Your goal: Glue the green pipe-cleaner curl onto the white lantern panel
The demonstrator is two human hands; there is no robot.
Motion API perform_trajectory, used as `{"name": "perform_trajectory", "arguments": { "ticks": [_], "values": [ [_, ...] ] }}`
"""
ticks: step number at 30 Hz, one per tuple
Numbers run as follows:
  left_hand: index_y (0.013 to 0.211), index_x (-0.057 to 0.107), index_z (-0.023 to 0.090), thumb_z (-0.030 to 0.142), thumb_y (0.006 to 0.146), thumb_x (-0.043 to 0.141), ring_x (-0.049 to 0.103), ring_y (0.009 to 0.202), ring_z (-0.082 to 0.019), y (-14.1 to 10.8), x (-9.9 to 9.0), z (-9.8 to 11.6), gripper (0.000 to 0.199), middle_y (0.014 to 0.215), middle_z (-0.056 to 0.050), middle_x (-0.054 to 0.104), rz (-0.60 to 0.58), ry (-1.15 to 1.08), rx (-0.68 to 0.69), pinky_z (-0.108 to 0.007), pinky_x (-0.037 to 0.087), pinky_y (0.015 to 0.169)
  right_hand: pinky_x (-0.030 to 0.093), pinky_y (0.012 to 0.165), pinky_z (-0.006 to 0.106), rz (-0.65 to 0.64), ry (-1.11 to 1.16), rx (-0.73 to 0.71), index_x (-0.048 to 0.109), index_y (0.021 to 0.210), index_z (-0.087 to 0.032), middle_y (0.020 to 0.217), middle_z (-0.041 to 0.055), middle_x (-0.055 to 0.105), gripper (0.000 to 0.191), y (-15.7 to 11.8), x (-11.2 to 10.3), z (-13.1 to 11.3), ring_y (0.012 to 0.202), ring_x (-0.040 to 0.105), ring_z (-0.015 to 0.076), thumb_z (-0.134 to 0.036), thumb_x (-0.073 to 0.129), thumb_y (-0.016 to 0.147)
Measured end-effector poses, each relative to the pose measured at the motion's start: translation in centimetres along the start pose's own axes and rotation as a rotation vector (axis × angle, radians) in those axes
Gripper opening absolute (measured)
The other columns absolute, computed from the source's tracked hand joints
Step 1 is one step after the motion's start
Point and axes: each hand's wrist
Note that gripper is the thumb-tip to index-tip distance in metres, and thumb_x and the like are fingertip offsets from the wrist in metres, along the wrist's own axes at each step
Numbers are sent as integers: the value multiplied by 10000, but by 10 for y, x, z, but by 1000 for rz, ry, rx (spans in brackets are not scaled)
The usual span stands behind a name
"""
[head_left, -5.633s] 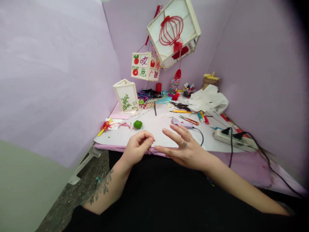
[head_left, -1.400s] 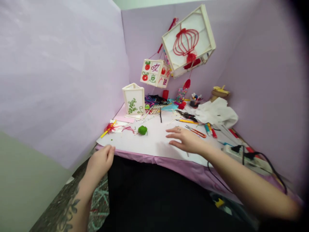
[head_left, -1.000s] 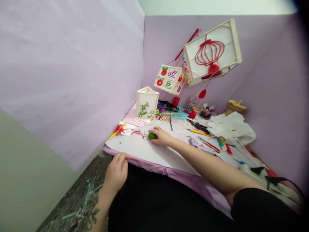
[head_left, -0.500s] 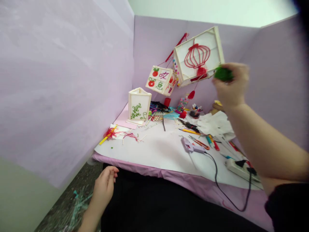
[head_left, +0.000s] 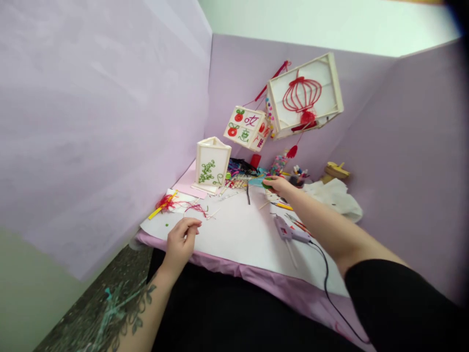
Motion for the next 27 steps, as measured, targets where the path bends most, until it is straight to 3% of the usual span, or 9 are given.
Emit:
{"name": "perform_trajectory", "arguments": {
  "ticks": [3, 6, 10, 15, 17, 20, 22, 27],
  "values": [
    [837, 614, 194, 280, 913, 491, 603, 712, -141, 10, 10, -7, 168, 783, -27, 632, 66, 15, 98, -286, 516, 704, 561, 805, 383, 69, 17, -51, 576, 1196, -158, 1163, 78, 621, 327, 17, 23, -14, 961, 639, 186, -354, 575, 935],
    [869, 580, 196, 290, 941, 451, 601, 662, -132, 9, 15, -15, 176, 744, -19, 622, 85, 1, 11, -267, 519, 652, 529, 877, 431, 116, -44, -160, 584, 1194, -160, 1162, 81, 632, 338, 17, 36, -33, 1003, 631, 206, -351, 599, 916],
    [906, 558, 189, 300, 970, 400, 573, 584, -111, 4, 17, -24, 203, 702, -1, 599, 126, -42, -91, -231, 489, 580, 449, 991, 452, 142, -167, -381, 600, 1224, -195, 1117, 95, 681, 344, 3, 35, -74, 1066, 621, 256, -239, 556, 886],
    [688, 543, 185, 372, 963, 388, 524, 504, -113, 0, 16, -31, 367, 563, 16, 529, 133, -61, -50, -237, 452, 537, 289, 1123, 505, 100, -334, -605, 430, 1426, -261, 1482, 93, 434, 710, 6, 25, -146, 1372, 358, 332, -249, 668, 757],
    [698, 546, 185, 349, 955, 396, 534, 519, -121, -1, 17, -33, 340, 555, 20, 514, 154, -55, -32, -247, 461, 559, 319, 1112, 458, 43, -399, -613, 485, 1388, -234, 1465, 111, 445, 619, 16, 27, -167, 1337, 410, 308, -253, 641, 789],
    [978, 561, 170, 252, 946, 415, 593, 622, -130, 0, 20, -36, 171, 694, 0, 585, 213, -44, -30, -252, 494, 611, 397, 1052, 389, -56, -498, -579, 579, 1287, -208, 1372, 120, 531, 465, 31, 34, -186, 1222, 526, 260, -224, 632, 825],
    [1087, 547, 171, 222, 942, 425, 610, 655, -125, 2, 21, -38, 196, 809, -28, 624, 220, -44, -20, -247, 507, 610, 447, 999, 408, -113, -560, -550, 594, 1242, -194, 1308, 111, 575, 399, 38, 40, -192, 1152, 571, 240, -261, 646, 852],
    [995, 637, 189, 226, 939, 457, 635, 757, -131, 5, 23, -46, 193, 1050, -85, 627, 198, -56, 35, -246, 531, 607, 527, 883, 418, -149, -666, -503, 616, 1135, -168, 1166, 72, 632, 288, 43, 53, -206, 1011, 626, 200, -368, 576, 931]
  ]
}}
Point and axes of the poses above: each hand's wrist, its own y-axis towards the middle knuckle, its own x-axis out of the palm, z = x × y
